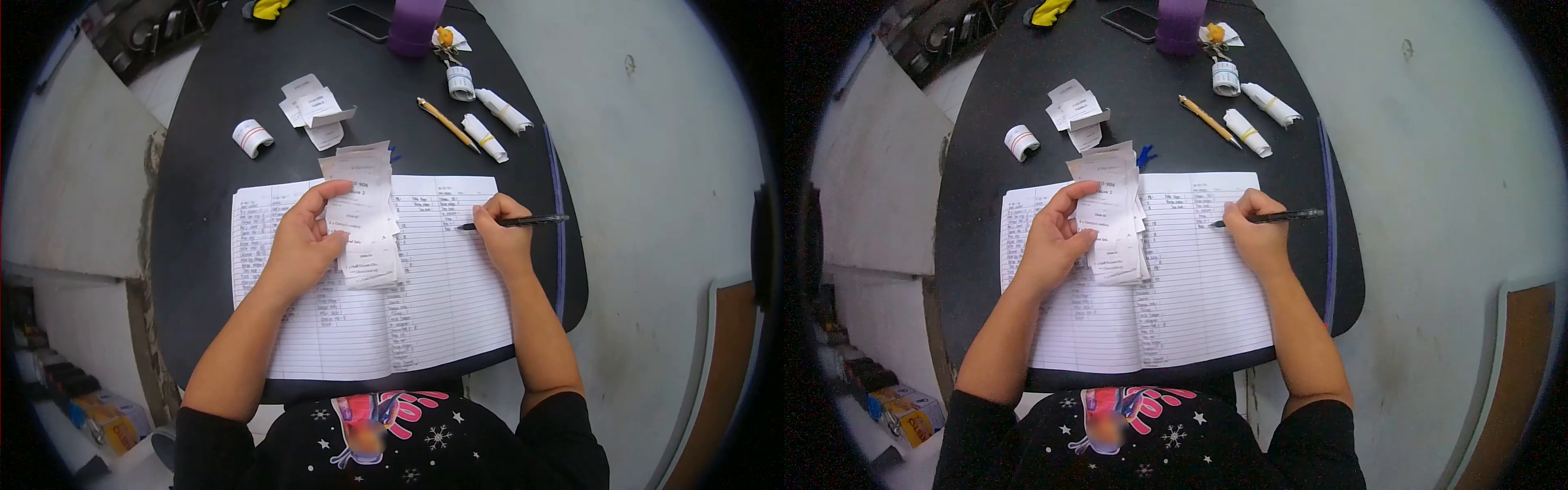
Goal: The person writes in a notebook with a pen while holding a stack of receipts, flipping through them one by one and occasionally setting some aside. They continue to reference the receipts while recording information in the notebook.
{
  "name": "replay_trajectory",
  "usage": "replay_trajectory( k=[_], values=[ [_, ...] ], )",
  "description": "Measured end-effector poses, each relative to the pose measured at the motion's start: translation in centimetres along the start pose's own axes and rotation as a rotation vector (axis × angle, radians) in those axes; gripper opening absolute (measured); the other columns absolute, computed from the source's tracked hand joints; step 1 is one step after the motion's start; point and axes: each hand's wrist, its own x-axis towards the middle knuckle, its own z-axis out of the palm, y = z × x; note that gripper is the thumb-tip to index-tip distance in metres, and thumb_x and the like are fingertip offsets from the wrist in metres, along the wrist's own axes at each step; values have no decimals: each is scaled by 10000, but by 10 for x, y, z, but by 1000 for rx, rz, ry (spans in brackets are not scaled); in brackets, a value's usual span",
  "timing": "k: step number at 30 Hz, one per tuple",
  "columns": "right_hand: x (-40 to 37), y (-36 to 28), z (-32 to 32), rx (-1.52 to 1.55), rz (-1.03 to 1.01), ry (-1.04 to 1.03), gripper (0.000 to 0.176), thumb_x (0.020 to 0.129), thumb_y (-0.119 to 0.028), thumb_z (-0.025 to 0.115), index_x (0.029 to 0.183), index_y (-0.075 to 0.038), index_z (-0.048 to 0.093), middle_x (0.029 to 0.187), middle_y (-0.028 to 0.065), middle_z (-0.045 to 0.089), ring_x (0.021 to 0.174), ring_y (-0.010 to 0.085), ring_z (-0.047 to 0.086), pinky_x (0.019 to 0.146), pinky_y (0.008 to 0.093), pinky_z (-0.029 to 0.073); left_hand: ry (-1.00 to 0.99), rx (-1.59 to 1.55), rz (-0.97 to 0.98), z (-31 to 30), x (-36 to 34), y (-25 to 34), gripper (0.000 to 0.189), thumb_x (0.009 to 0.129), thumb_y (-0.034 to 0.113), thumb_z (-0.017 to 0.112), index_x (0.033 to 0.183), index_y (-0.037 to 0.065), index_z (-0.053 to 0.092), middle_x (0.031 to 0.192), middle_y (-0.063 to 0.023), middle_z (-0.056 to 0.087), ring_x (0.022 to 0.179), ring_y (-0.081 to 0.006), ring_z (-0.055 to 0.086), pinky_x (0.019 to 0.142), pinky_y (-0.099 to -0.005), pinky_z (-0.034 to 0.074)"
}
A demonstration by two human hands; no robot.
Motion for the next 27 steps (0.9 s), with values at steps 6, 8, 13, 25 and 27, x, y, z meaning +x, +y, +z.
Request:
replay_trajectory(
  k=[6,8,13,25,27],
  values=[
    [-1,-3,2,-10,8,-9,237,775,-73,658,596,-26,511,560,3,495,545,69,420,504,263,328,-14,-3,16,-2,2,-4,589,732,-178,485,1295,-11,450,1296,-173,501,1109,-212,595,941,-297,504],
    [-1,-3,1,-44,-13,-12,238,774,-73,658,594,-23,510,555,6,493,538,71,419,499,266,328,-20,-8,21,-2,2,-5,588,731,-177,486,1294,-13,449,1295,-175,501,1108,-212,596,939,-295,505],
    [0,-4,2,-61,-16,2,249,770,-70,656,586,-23,495,548,13,485,532,74,419,495,270,332,-18,11,23,-3,2,-5,584,731,-168,491,1292,-14,450,1291,-185,504,1106,-215,600,928,-297,513],
    [1,-3,3,-23,-6,15,249,765,-49,645,582,-30,477,546,6,477,534,71,414,497,269,335,2,35,22,0,1,-2,572,738,-168,491,1289,-17,454,1285,-191,512,1085,-217,615,909,-294,524],
    [1,-3,2,-29,-12,15,251,763,-47,643,580,-30,473,546,5,475,534,71,412,497,269,334,-6,24,14,0,0,-1,561,751,-183,457,1290,-27,439,1291,-181,508,1081,-216,615,927,-284,514]
  ],
)
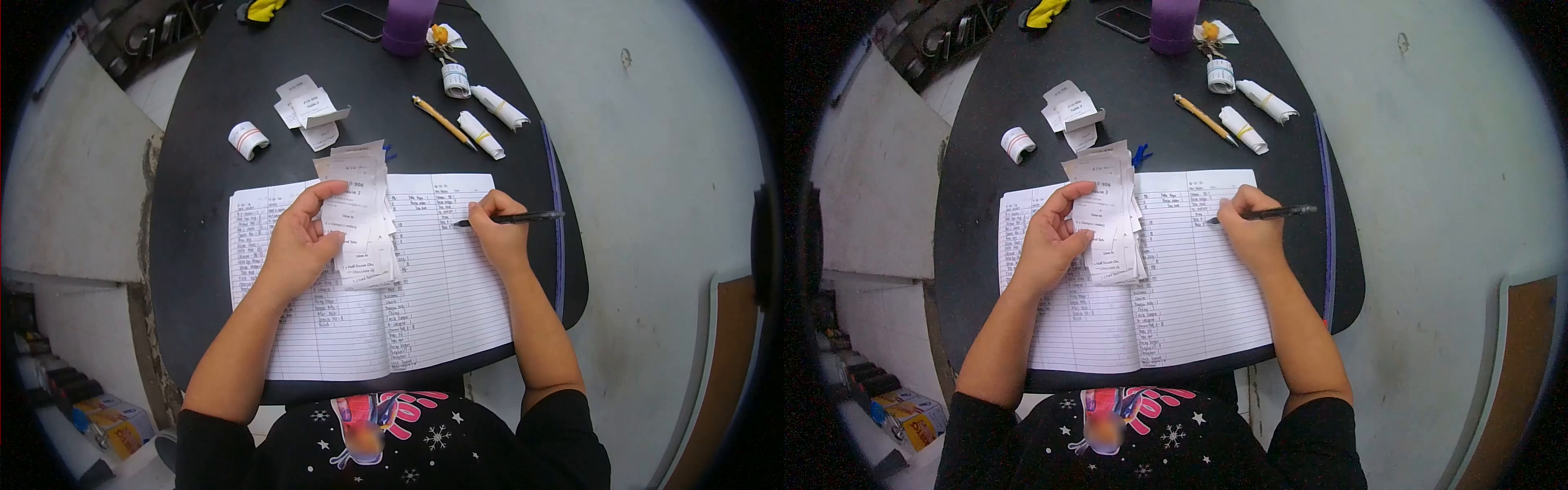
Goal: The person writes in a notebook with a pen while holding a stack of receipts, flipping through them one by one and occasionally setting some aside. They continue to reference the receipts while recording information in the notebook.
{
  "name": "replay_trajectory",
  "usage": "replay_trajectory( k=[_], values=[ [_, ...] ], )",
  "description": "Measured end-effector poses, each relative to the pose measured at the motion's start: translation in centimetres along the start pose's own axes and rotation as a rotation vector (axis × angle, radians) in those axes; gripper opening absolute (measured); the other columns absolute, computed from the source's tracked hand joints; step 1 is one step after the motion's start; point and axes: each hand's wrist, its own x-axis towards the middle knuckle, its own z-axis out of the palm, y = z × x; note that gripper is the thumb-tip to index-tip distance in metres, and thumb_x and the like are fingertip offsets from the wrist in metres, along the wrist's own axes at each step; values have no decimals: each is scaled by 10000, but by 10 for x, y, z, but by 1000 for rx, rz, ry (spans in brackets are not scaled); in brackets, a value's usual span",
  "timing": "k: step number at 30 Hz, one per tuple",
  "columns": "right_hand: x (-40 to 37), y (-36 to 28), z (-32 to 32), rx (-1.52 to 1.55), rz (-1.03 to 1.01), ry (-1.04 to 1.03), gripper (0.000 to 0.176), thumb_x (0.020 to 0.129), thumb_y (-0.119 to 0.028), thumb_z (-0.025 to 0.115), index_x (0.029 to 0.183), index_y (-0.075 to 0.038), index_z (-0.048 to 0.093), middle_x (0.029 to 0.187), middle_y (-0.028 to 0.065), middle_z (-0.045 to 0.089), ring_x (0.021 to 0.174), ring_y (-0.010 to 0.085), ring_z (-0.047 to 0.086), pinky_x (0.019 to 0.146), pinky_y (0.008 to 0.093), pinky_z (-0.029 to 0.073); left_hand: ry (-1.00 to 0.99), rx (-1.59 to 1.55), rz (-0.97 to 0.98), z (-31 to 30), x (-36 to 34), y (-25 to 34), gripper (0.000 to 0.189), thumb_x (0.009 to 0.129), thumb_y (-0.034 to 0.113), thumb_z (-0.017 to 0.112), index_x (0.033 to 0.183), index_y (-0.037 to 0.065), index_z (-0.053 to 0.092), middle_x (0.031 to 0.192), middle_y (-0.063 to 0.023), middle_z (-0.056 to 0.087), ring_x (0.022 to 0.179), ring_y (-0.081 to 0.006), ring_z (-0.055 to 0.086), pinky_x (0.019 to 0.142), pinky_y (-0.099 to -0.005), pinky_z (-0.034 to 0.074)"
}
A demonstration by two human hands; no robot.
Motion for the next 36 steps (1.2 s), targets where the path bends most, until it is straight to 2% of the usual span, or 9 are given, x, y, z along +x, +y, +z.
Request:
replay_trajectory(
  k=[3,5,12,14,17,20,23,29,36],
  values=[
    [0,1,-1,2,-13,-5,255,761,-48,641,578,-30,465,544,5,470,533,72,411,498,270,334,5,-2,10,-1,1,-2,581,731,-164,510,1290,-15,459,1283,-197,513,1084,-220,615,900,-298,528],
    [0,3,-1,35,29,3,257,761,-49,639,576,-29,461,542,6,467,532,74,410,498,270,332,-2,-17,16,-2,1,-4,581,731,-165,505,1291,-17,457,1282,-195,513,1085,-218,614,904,-297,527],
    [0,0,-1,-26,-39,-2,254,771,-35,631,585,-33,459,554,1,475,539,69,409,503,262,333,-16,-22,20,-3,1,-5,575,745,-185,447,1298,-27,432,1286,-174,512,1086,-208,611,928,-283,511],
    [0,2,-1,-28,-47,-4,261,790,-1,625,597,-45,454,577,-18,489,551,53,399,513,239,330,-16,-21,15,-2,0,-3,576,746,-185,447,1299,-27,430,1286,-172,512,1090,-208,609,933,-284,508],
    [0,0,0,-31,-43,32,245,762,-47,633,582,-28,468,541,10,465,534,78,416,501,273,338,-17,-22,11,-1,1,-3,577,745,-187,449,1299,-29,429,1287,-171,510,1093,-207,607,936,-284,506],
    [0,3,-4,30,53,27,238,760,-44,637,586,-26,476,543,9,473,535,77,421,504,271,341,-15,-19,14,-2,1,-4,577,744,-188,451,1299,-32,429,1288,-171,509,1092,-204,607,936,-282,505],
    [-2,-3,-2,-64,-16,20,235,758,-45,643,589,-28,482,546,6,481,537,75,425,505,268,342,-9,-27,20,-2,1,-4,578,736,-176,484,1291,-17,449,1287,-179,507,1085,-211,611,920,-291,517],
    [-1,-2,-6,20,89,33,244,762,-52,646,583,-35,480,549,7,486,540,74,428,503,267,337,3,-13,12,-1,0,-3,585,726,-167,501,1287,-7,460,1284,-188,510,1080,-218,616,910,-298,523],
    [-1,0,-4,-24,21,33,251,761,-51,649,579,-35,476,551,8,484,534,78,420,500,273,331,-11,-21,20,-2,1,-5,587,728,-160,499,1295,-14,449,1282,-188,508,1083,-218,612,914,-298,521]
  ],
)
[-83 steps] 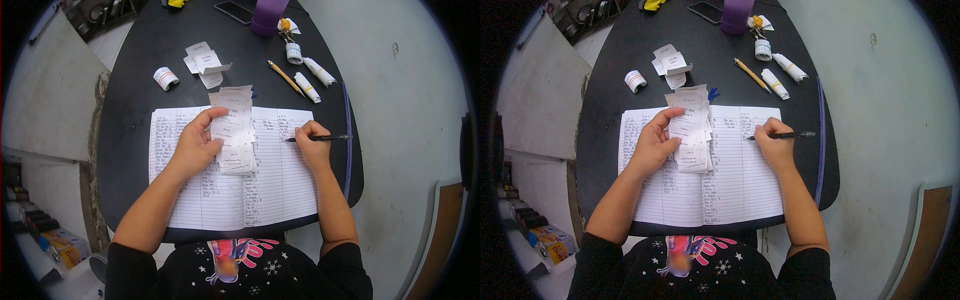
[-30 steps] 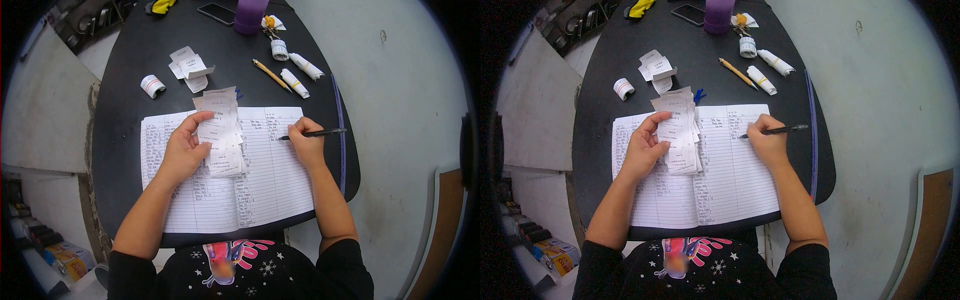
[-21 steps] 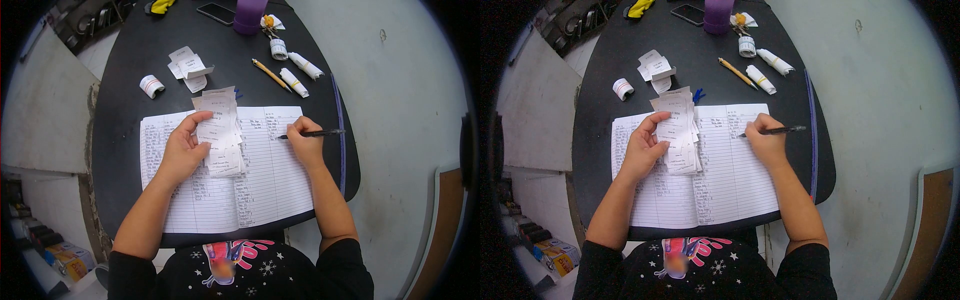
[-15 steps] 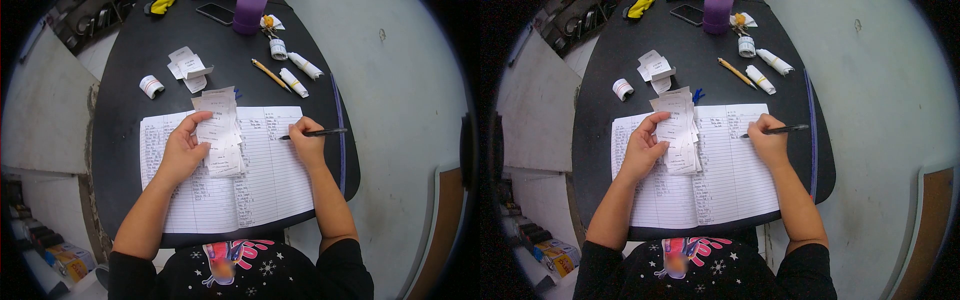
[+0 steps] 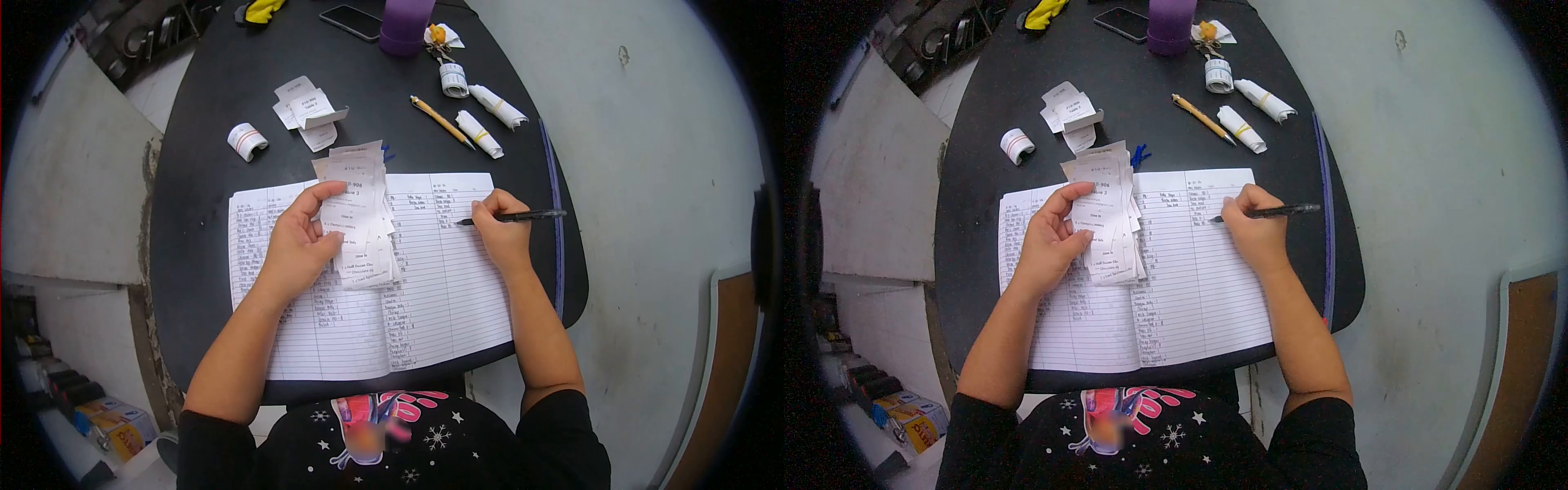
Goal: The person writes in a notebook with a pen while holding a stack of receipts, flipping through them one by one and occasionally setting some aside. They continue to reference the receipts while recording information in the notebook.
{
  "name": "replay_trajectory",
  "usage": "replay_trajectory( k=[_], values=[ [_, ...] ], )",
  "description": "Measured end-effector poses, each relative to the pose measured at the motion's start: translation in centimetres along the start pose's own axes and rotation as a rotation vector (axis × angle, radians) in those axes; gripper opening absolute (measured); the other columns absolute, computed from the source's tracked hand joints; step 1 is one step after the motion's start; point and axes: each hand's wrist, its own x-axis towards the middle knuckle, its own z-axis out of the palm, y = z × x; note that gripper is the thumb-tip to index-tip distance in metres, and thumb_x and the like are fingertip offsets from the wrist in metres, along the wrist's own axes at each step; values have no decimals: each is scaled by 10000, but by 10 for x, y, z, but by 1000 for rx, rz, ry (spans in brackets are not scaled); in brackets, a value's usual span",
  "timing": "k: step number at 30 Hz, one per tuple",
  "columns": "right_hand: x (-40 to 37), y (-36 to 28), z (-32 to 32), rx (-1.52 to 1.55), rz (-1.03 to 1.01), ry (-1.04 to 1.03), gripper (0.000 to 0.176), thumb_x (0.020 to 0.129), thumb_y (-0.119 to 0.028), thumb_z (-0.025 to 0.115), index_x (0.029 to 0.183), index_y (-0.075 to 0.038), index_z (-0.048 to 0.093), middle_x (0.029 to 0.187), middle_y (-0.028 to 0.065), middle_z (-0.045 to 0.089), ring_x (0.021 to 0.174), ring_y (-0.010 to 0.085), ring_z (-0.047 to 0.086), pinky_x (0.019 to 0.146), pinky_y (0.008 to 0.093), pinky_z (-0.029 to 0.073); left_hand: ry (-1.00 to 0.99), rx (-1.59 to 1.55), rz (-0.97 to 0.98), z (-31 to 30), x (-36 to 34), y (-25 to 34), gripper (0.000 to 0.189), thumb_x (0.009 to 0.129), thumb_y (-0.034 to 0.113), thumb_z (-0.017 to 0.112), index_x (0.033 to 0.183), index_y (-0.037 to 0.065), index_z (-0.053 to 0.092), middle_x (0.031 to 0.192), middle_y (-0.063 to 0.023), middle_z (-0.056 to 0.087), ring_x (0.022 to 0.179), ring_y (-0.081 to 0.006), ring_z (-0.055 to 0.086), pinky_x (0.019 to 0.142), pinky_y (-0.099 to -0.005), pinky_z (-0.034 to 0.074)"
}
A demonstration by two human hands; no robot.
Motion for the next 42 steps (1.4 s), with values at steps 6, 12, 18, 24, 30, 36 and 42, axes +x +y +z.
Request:
replay_trajectory(
  k=[6,12,18,24,30,36,42],
  values=[
    [2,3,-6,74,42,-33,250,811,-75,646,611,-43,499,571,12,516,529,73,454,490,243,354,-15,-30,15,0,0,-1,588,728,-160,498,1297,-21,442,1273,-181,507,1107,-208,592,939,-302,507],
    [1,-30,-3,457,180,-65,187,928,-161,583,802,-23,595,817,101,666,629,105,612,571,224,495,-68,-70,33,0,-3,-3,552,765,-171,446,1294,-11,431,1254,-163,527,1076,-200,609,919,-280,513],
    [-13,-84,21,155,-434,-489,135,803,-103,704,910,-44,647,1023,122,674,957,228,635,828,332,495,-79,-104,36,0,-6,2,579,753,-146,510,1310,-17,419,1254,-159,527,1094,-187,591,934,-294,504],
    [-14,-83,54,-157,-767,-547,388,629,-67,786,964,-98,594,1149,113,620,1209,324,510,975,432,405,-156,-120,49,-12,-7,9,689,728,-127,551,1376,-2,354,1304,-129,475,1126,-164,556,892,-264,505],
    [-17,-69,54,-140,-816,-440,318,632,-81,792,888,-88,604,1106,106,645,1171,307,551,975,447,406,-241,-113,58,-10,-8,11,749,699,-112,501,1414,0,307,1341,-131,445,1096,-137,560,808,-222,502],
    [-17,-68,52,-219,-887,-388,256,663,-93,787,847,-107,611,1077,82,664,1157,276,571,983,452,398,-242,-141,120,-7,-9,9,747,682,-94,433,1414,-6,315,1382,-134,416,1090,-114,550,762,-189,480],
    [-17,-67,49,-204,-876,-378,248,680,-84,776,863,-124,612,1092,72,666,1164,261,572,1000,451,379,-250,-129,132,-3,-13,16,726,705,-123,401,1414,-3,303,1375,-145,420,1187,-181,513,911,-258,447]
  ],
)
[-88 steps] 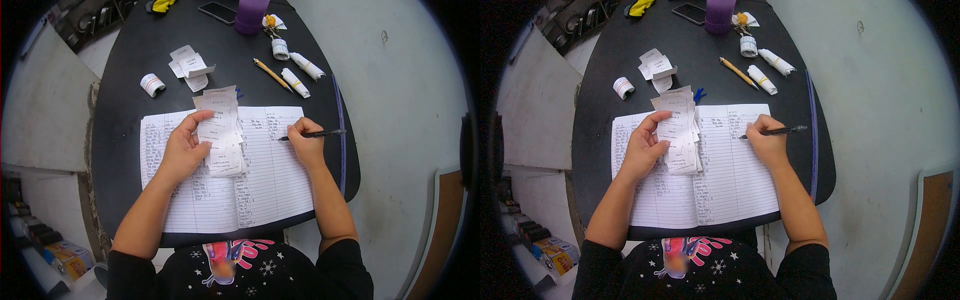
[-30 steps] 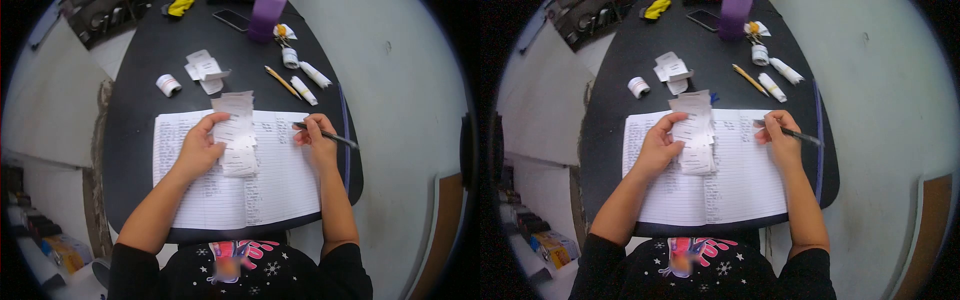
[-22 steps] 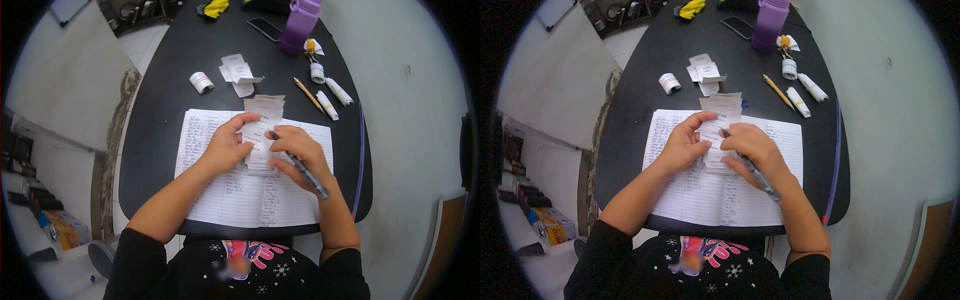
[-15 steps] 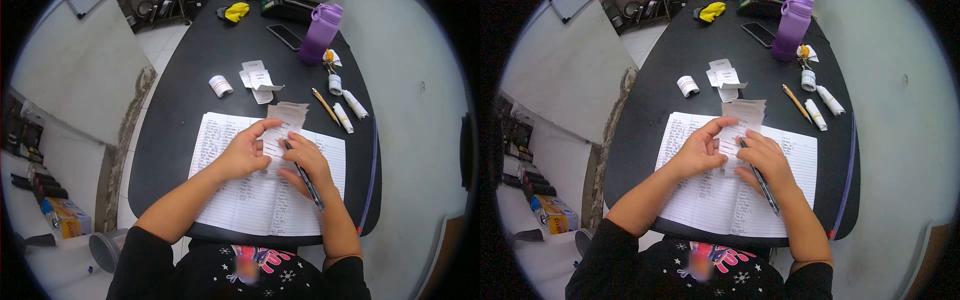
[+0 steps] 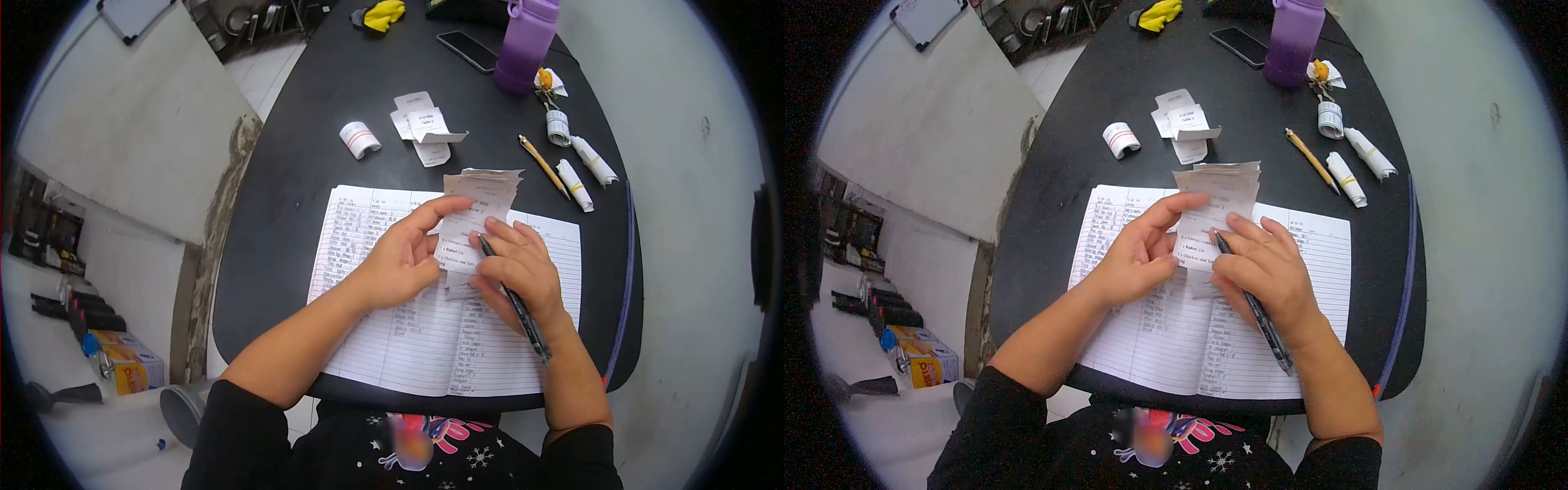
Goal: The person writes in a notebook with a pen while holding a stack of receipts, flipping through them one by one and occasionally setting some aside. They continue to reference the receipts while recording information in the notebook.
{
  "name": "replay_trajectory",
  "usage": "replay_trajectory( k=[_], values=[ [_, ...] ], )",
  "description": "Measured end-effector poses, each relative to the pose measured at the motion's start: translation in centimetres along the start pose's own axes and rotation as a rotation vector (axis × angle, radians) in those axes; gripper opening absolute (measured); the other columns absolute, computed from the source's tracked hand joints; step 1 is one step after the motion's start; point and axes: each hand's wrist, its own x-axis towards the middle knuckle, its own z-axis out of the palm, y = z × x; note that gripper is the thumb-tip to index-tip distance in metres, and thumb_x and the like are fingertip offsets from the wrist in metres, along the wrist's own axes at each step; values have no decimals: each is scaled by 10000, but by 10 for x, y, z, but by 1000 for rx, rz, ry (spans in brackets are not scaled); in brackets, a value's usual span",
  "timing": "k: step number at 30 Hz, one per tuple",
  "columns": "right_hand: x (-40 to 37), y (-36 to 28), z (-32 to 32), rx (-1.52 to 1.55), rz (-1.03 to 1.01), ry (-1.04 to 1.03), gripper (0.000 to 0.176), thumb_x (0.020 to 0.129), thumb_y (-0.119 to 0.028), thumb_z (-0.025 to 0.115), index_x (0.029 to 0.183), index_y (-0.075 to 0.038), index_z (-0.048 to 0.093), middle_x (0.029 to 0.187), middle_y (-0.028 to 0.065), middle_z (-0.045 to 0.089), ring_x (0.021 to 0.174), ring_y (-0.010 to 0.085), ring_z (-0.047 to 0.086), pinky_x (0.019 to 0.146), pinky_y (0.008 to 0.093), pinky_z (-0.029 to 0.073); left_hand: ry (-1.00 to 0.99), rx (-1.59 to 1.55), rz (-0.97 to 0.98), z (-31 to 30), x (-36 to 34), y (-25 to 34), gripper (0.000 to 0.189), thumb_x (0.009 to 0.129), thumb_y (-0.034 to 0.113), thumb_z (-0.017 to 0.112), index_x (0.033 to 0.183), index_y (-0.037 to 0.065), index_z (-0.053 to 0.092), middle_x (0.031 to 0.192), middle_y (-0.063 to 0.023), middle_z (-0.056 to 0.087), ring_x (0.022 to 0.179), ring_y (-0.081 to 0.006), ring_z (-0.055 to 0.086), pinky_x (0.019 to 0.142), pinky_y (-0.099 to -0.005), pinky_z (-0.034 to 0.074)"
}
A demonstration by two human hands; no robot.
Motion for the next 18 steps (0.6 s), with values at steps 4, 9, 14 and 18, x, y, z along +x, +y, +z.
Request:
replay_trajectory(
  k=[4,9,14,18],
  values=[
    [1,-1,-1,-6,-2,3,246,686,-83,772,866,-129,610,1089,71,669,1163,258,574,1007,449,370,-17,-12,39,-1,-1,-3,705,727,-142,388,1412,-7,295,1368,-154,423,1220,-217,507,988,-300,437],
    [1,-1,-1,-33,-28,9,305,616,-45,796,823,-108,581,1080,93,682,1164,297,574,1006,465,385,-16,-32,81,-3,1,-10,708,720,-147,383,1409,-4,304,1366,-156,428,1206,-214,519,985,-305,445],
    [1,-1,-1,-46,-30,9,292,628,-47,792,818,-112,580,1069,90,687,1169,294,572,1012,471,380,8,-25,40,-2,0,-5,725,687,-92,396,1402,10,336,1411,-175,381,1314,-250,406,1075,-362,357],
    [0,0,-1,-35,-26,7,246,689,-89,771,863,-129,602,1075,83,677,1170,262,570,1025,459,352,8,-23,42,-2,0,-6,712,696,-90,391,1399,13,341,1415,-170,378,1311,-243,409,1074,-360,358]
  ],
)
